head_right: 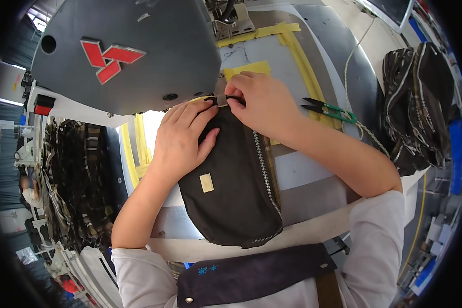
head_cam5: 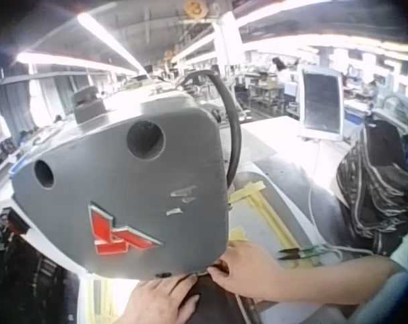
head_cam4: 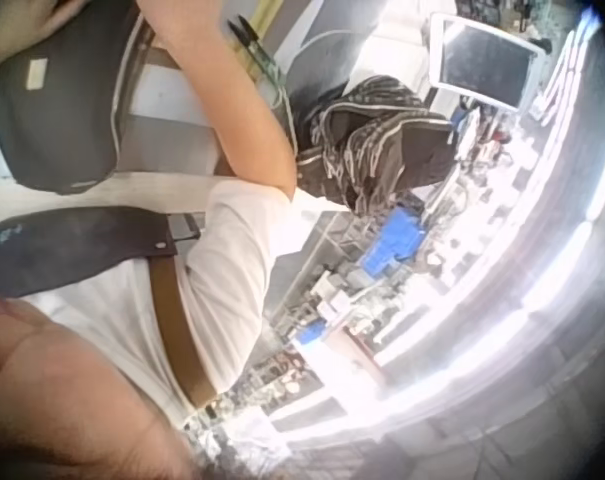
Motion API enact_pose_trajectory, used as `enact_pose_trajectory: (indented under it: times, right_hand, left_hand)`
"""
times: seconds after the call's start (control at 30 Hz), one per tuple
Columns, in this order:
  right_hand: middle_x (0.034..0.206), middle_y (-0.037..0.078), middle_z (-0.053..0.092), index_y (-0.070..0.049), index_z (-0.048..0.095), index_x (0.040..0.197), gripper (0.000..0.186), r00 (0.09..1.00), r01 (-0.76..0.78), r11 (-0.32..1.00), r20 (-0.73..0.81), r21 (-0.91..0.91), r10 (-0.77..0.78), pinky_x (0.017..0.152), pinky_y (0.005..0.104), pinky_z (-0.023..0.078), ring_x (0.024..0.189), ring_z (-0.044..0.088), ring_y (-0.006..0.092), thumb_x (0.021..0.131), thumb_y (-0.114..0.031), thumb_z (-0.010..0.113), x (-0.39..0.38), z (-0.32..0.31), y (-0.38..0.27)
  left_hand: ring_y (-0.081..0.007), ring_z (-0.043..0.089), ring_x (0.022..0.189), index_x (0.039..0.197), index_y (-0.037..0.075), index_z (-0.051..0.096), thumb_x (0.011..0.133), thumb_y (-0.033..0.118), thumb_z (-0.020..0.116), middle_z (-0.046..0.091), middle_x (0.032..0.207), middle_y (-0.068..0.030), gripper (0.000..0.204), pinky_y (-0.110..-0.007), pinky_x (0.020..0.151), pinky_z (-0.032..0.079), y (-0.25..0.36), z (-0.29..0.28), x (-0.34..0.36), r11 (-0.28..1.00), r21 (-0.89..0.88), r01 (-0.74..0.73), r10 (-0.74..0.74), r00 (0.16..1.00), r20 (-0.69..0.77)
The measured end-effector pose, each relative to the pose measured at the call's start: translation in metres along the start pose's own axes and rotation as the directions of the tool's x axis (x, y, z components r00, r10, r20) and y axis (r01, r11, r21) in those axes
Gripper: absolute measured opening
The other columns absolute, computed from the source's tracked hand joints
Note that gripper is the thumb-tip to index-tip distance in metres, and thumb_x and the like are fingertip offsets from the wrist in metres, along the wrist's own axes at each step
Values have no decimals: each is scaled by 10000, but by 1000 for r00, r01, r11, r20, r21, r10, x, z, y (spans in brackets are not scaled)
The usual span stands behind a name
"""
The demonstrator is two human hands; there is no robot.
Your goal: The person aligns the zipper of a dark-colored bag under a sewing machine needle and sews the seam. They repeatedly adjust the fabric and guide the bag through the machine to stitch the zipper closure.
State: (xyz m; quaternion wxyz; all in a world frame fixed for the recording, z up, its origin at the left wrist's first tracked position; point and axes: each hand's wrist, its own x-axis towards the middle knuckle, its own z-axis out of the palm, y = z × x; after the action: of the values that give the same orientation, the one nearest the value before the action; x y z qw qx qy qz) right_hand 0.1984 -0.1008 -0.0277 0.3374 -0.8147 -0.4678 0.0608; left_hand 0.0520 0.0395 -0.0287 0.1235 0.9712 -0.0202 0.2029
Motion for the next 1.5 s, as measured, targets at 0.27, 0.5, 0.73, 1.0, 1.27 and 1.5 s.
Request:
enact_pose_trajectory:
  times: [0.27,0.5,0.73,1.0,1.27,1.5]
  right_hand:
    - [723,50,646,-52,625,876,119,998,-59,993,31,105,56,622,336,504,661,640,204,774,-101,661,8,2,2]
    - [671,42,612,-56,637,871,122,1000,-14,985,12,170,13,593,335,474,618,604,187,761,-108,644,13,7,12]
    - [683,54,583,-64,647,896,161,1000,3,980,23,198,-7,572,349,457,589,578,202,739,-90,624,13,6,12]
    - [924,25,599,-94,634,828,141,877,454,862,-59,-226,-477,724,374,496,861,600,234,710,-18,645,4,4,9]
    - [977,46,620,-73,615,842,162,849,528,843,62,-100,-525,887,392,473,999,586,239,695,-11,640,16,2,15]
    - [965,51,657,-51,645,912,197,813,576,791,43,-204,-581,901,370,483,1001,605,208,715,-50,640,9,-3,13]
  left_hand:
    - [-260,591,1035,1058,34,622,750,135,695,604,1144,-79,332,-378,894,465,-5,1,0,998,-34,-49,49,999,9]
    - [-270,602,1023,1056,26,620,740,124,703,608,1137,-91,341,-378,886,472,-4,0,1,998,-41,-41,42,999,6]
    - [-275,601,1028,1050,16,617,730,111,705,610,1129,-94,345,-381,889,475,-3,1,0,999,-44,-29,29,1000,1]
    - [-284,591,1030,1068,17,602,731,111,703,601,1136,-98,363,-386,898,470,-2,4,-1,994,-101,40,-39,999,12]
    - [-290,558,1081,1089,34,596,733,121,706,593,1157,-82,383,-398,927,433,-7,-2,0,993,-120,7,-1,999,52]
    - [-289,559,1088,1085,33,597,734,131,703,593,1162,-87,380,-395,921,438,-7,-4,0,991,-131,37,-24,994,104]
